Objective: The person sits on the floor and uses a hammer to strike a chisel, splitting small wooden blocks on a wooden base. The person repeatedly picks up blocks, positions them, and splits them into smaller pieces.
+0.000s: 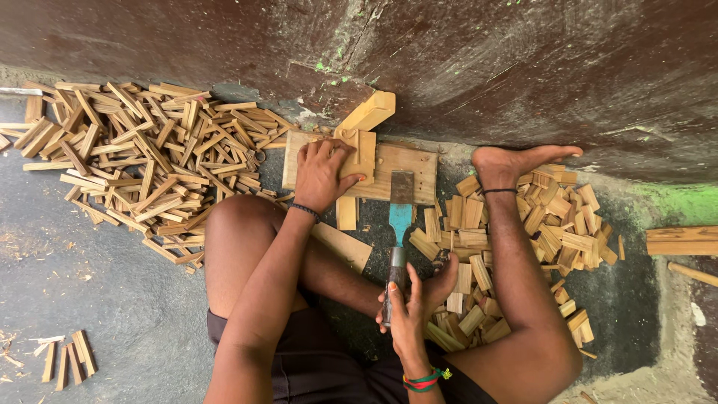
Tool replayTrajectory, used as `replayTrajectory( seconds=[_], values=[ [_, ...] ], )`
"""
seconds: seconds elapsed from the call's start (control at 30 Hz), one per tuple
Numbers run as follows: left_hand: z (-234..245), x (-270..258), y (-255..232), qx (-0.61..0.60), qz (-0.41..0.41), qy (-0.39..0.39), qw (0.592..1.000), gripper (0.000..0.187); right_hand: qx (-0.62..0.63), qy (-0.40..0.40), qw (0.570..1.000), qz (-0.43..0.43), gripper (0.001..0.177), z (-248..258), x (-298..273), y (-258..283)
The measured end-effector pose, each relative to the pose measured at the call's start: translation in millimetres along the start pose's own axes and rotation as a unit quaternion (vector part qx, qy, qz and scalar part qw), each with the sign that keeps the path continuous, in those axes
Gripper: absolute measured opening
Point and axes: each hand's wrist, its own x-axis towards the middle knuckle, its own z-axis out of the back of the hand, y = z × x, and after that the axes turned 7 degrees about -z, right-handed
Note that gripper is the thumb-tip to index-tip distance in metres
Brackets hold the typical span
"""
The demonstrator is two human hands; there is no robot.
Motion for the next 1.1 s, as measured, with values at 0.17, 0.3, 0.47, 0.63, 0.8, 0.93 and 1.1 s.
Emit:
replayTrajectory(
  seconds=[0.17,0.3,0.47,0.63,0.8,0.93,1.1],
  values=[
    [-4.1,-0.8,1.1,0.002,0.036,0.011,0.999,0.044,-0.005,0.007,1.000,0.013,0.066,-0.4,-1.4,2.5],
    [-6.3,0.9,4.7,-0.001,0.050,-0.012,0.999,0.039,0.044,0.013,0.999,-0.009,0.067,-1.6,-4.5,8.7],
    [-11.9,-0.4,7.8,-0.015,0.051,-0.020,0.998,0.035,0.057,0.011,0.998,-0.009,0.068,-2.3,-12.6,11.6],
    [-8.7,1.9,8.7,-0.017,0.064,-0.006,0.998,0.032,0.058,0.022,0.998,0.021,0.068,-2.0,-19.9,17.5],
    [5.2,6.7,0.3,-0.024,0.091,0.003,0.996,0.070,0.064,0.041,0.996,0.037,0.066,1.2,-26.4,23.9],
    [17.3,14.8,-14.0,-0.017,-0.013,-0.068,0.997,0.086,0.069,0.049,0.996,0.024,0.067,-0.2,-29.5,24.9],
    [21.5,18.0,-43.7,-0.203,-0.140,-0.064,0.967,0.060,0.064,0.064,0.996,0.008,0.067,-2.1,-34.0,23.5]
  ],
)
